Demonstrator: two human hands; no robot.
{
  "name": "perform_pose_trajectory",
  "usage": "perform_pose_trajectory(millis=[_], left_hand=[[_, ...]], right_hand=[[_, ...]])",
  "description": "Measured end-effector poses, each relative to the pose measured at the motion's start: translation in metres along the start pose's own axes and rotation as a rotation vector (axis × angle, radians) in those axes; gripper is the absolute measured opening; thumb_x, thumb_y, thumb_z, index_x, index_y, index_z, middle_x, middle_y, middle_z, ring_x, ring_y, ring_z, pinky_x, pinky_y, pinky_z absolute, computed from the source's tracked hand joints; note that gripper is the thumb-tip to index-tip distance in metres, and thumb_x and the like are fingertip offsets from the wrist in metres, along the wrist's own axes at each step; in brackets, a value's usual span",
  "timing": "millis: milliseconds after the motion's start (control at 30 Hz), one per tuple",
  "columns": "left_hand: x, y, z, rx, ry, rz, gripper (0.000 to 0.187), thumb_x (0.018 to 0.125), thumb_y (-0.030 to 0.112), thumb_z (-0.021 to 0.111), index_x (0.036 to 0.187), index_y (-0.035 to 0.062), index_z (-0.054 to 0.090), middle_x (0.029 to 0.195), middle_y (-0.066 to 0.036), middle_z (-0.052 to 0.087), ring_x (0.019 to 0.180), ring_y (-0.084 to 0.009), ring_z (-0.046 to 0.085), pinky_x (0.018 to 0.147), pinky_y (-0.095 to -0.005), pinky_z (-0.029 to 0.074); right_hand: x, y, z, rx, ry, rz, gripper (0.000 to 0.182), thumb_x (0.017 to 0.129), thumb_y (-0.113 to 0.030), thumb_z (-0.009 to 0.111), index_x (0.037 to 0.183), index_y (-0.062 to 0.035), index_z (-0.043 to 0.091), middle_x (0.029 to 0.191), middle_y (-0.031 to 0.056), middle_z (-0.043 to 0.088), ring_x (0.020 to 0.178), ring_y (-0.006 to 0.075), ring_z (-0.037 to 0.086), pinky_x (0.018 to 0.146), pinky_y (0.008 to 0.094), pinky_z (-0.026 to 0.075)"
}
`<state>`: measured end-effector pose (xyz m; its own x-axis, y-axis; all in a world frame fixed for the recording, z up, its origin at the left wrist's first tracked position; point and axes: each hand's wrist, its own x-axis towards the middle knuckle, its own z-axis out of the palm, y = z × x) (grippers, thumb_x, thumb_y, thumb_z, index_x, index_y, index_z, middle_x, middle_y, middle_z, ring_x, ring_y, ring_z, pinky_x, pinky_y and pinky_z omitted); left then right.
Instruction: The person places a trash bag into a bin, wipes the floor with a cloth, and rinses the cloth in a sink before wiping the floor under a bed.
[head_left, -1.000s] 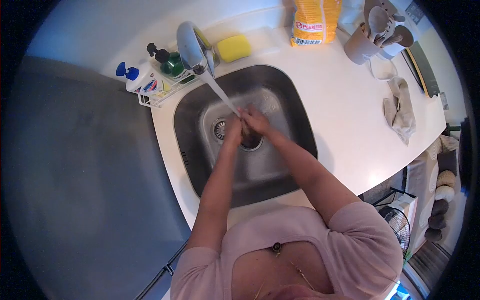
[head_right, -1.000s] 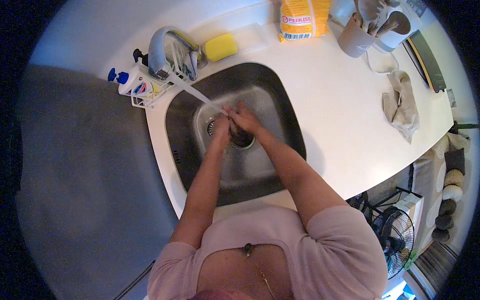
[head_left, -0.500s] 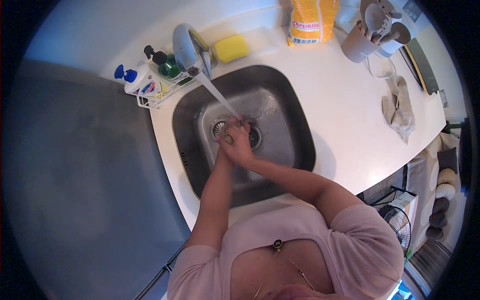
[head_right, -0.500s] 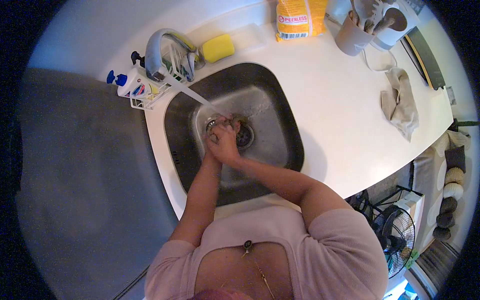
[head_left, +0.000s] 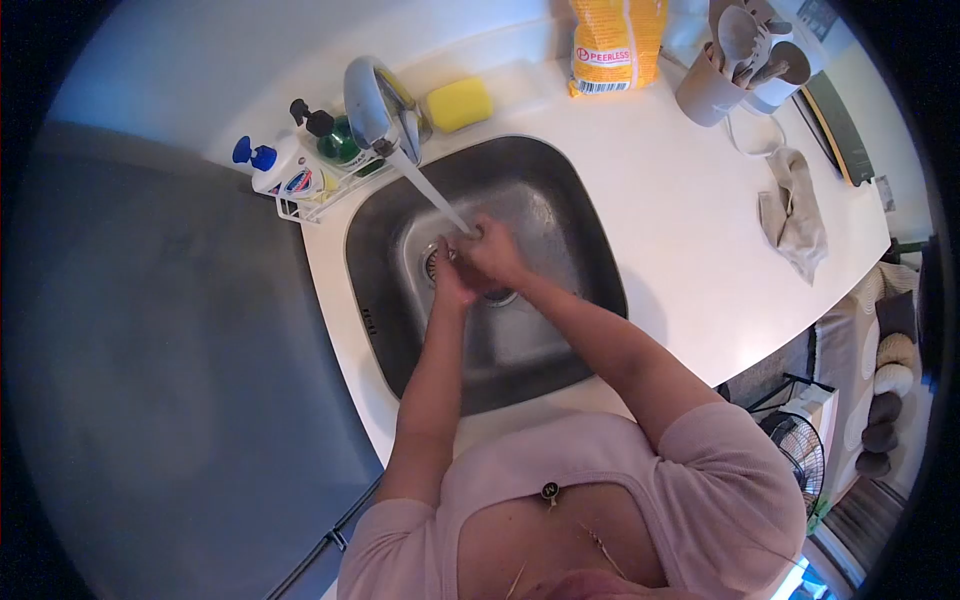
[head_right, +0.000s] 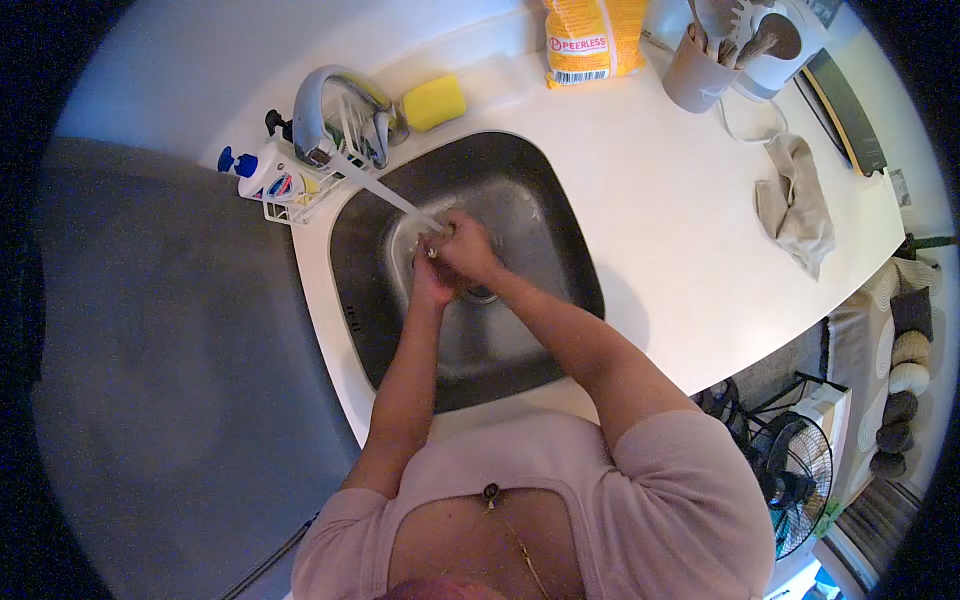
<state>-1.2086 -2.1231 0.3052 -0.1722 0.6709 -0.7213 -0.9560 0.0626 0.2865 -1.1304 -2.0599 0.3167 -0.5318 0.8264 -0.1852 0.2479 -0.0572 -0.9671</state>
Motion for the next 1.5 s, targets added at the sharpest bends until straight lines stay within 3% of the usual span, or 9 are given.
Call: perform_pose_trajectory(millis=[167,367,467,667,833,1167,1267,1467,1500], left_hand=[[0.036,0.005,-0.033,0.089,-0.426,0.060,0.044,0.091,0.044,0.046,0.109,0.0047,0.054,0.100,-0.012,0.059,0.095,-0.0271,0.057,0.091,-0.0413,0.044],[-0.029,-0.033,0.034,0.907,0.310,1.206,0.028,0.091,0.025,0.056,0.102,-0.0006,0.057,0.102,-0.013,0.061,0.090,-0.0225,0.057,0.081,-0.0325,0.046],[-0.022,-0.036,0.029,0.918,0.218,1.332,0.024,0.091,0.022,0.056,0.100,-0.0008,0.057,0.092,-0.009,0.062,0.082,-0.0165,0.057,0.075,-0.0289,0.046],[-0.034,-0.035,0.040,0.944,0.140,1.221,0.025,0.094,0.023,0.051,0.086,0.0004,0.058,0.069,-0.002,0.057,0.062,-0.0100,0.051,0.061,-0.0256,0.043],[-0.035,-0.031,0.042,0.908,0.074,0.924,0.034,0.094,0.031,0.049,0.080,0.0012,0.059,0.066,-0.001,0.051,0.061,-0.0105,0.048,0.058,-0.0256,0.040],[0.000,0.040,0.033,1.289,-0.137,0.571,0.036,0.091,0.036,0.054,0.100,0.0044,0.068,0.073,0.000,0.059,0.068,-0.0092,0.050,0.060,-0.0254,0.039],[-0.009,0.054,0.049,1.399,-0.130,0.509,0.045,0.088,0.040,0.058,0.103,-0.0011,0.065,0.093,-0.006,0.064,0.080,-0.0142,0.055,0.075,-0.0296,0.043],[-0.002,0.062,0.025,1.309,0.062,0.824,0.048,0.087,0.048,0.055,0.105,0.0050,0.065,0.090,-0.007,0.064,0.076,-0.0167,0.057,0.076,-0.0309,0.046],[-0.006,0.056,0.024,1.122,0.104,0.592,0.053,0.087,0.052,0.052,0.109,0.0045,0.061,0.091,-0.008,0.063,0.078,-0.0180,0.057,0.076,-0.0310,0.047]], right_hand=[[-0.038,-0.006,0.010,-0.262,0.232,-0.575,0.030,0.081,-0.013,0.060,0.109,-0.0041,0.057,0.098,0.0153,0.063,0.087,0.0249,0.060,0.086,0.0345,0.044],[-0.024,0.005,0.017,0.809,0.235,0.175,0.018,0.090,-0.013,0.052,0.105,-0.0039,0.054,0.098,0.0082,0.058,0.085,0.0178,0.057,0.077,0.0325,0.048],[-0.028,-0.009,0.008,0.998,0.123,0.288,0.014,0.092,-0.016,0.051,0.100,-0.0047,0.055,0.093,0.0058,0.057,0.084,0.0172,0.056,0.074,0.0316,0.048],[-0.018,0.002,0.004,1.328,-0.201,0.575,0.022,0.094,-0.026,0.042,0.093,-0.0101,0.057,0.081,0.0059,0.056,0.075,0.0159,0.055,0.068,0.0319,0.048],[-0.001,0.015,-0.005,0.975,-0.268,0.637,0.032,0.091,-0.035,0.043,0.080,-0.0106,0.060,0.062,0.0046,0.054,0.059,0.0211,0.053,0.061,0.0367,0.046],[0.031,0.006,-0.049,-0.456,-0.023,-0.373,0.027,0.078,-0.024,0.056,0.095,-0.0045,0.064,0.101,0.0204,0.063,0.101,0.0361,0.058,0.086,0.0436,0.044],[0.051,0.024,-0.042,-0.402,-0.234,-0.331,0.033,0.074,-0.032,0.064,0.095,-0.0064,0.065,0.101,0.0167,0.064,0.099,0.0353,0.059,0.091,0.0509,0.039],[0.040,-0.049,-0.068,-0.728,-0.348,-0.223,0.043,0.071,-0.045,0.067,0.090,-0.0063,0.066,0.102,0.0170,0.062,0.093,0.0365,0.059,0.088,0.0535,0.040],[0.039,-0.042,-0.061,-0.596,-0.221,-0.302,0.043,0.073,-0.046,0.065,0.089,-0.0061,0.067,0.098,0.0172,0.063,0.091,0.0365,0.059,0.086,0.0521,0.041]])
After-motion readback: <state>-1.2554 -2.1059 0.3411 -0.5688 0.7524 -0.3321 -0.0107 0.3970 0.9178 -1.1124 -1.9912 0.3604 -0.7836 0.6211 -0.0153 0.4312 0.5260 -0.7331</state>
